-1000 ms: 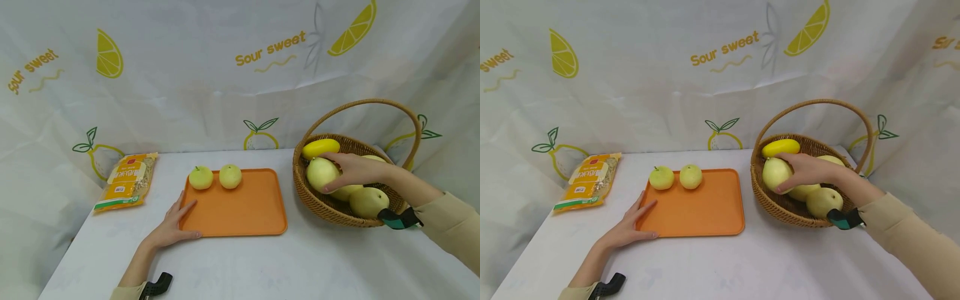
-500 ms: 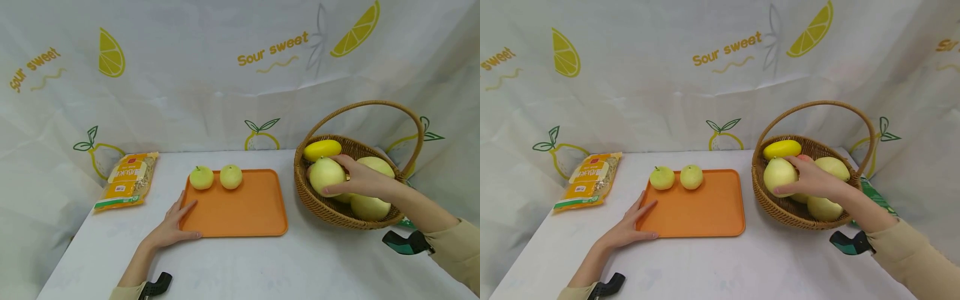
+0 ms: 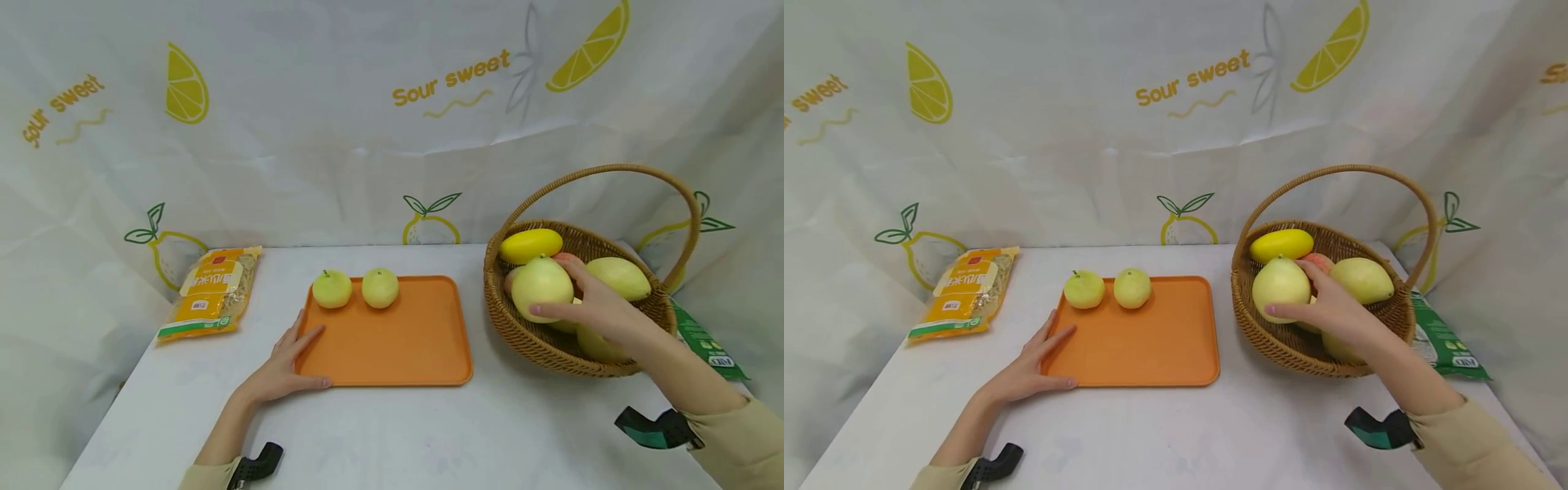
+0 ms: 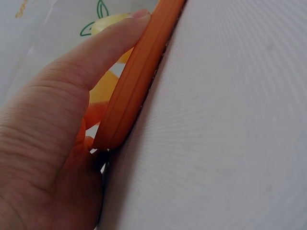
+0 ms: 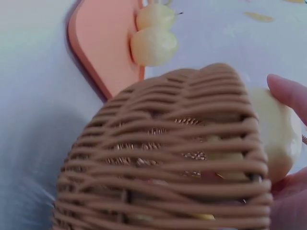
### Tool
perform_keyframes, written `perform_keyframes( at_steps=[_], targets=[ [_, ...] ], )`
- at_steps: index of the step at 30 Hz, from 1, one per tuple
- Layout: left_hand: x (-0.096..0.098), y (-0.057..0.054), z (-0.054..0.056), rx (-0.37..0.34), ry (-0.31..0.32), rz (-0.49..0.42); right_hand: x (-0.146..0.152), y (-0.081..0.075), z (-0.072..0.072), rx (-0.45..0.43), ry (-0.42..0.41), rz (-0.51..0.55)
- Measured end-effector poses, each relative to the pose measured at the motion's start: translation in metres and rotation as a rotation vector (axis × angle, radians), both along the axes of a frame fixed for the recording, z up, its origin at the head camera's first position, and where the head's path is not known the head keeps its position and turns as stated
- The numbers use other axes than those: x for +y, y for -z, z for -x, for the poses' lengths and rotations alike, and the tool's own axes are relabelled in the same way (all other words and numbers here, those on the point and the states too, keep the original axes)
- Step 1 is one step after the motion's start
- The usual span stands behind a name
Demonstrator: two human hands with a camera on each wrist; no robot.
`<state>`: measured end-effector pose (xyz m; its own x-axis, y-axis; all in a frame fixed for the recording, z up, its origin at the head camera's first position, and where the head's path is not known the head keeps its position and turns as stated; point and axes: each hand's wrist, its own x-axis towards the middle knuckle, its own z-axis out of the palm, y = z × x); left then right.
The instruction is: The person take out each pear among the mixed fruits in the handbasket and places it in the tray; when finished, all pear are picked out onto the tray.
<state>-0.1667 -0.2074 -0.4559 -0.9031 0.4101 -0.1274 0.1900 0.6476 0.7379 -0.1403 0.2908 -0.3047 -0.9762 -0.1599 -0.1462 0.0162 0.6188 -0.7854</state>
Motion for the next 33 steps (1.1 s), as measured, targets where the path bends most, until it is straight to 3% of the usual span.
perform_keyframes(
  at_steps=[5,10,16,24,33],
  targets=[
    [0.0,-0.001,0.0,0.001,-0.002,-0.006,-0.005,0.003,-0.004,-0.003,0.059,0.083],
    [0.0,-0.001,0.0,0.002,0.0,-0.012,-0.014,0.008,-0.008,0.05,0.114,0.13],
    [0.001,-0.001,0.0,0.001,-0.003,-0.01,-0.026,0.01,-0.012,0.071,0.162,0.129],
    [0.001,-0.001,0.0,-0.002,-0.001,-0.017,-0.047,0.008,-0.016,0.18,0.182,0.1],
    [0.001,-0.002,-0.001,-0.005,-0.004,-0.018,-0.065,0.013,-0.015,0.293,0.137,0.112]
  ],
)
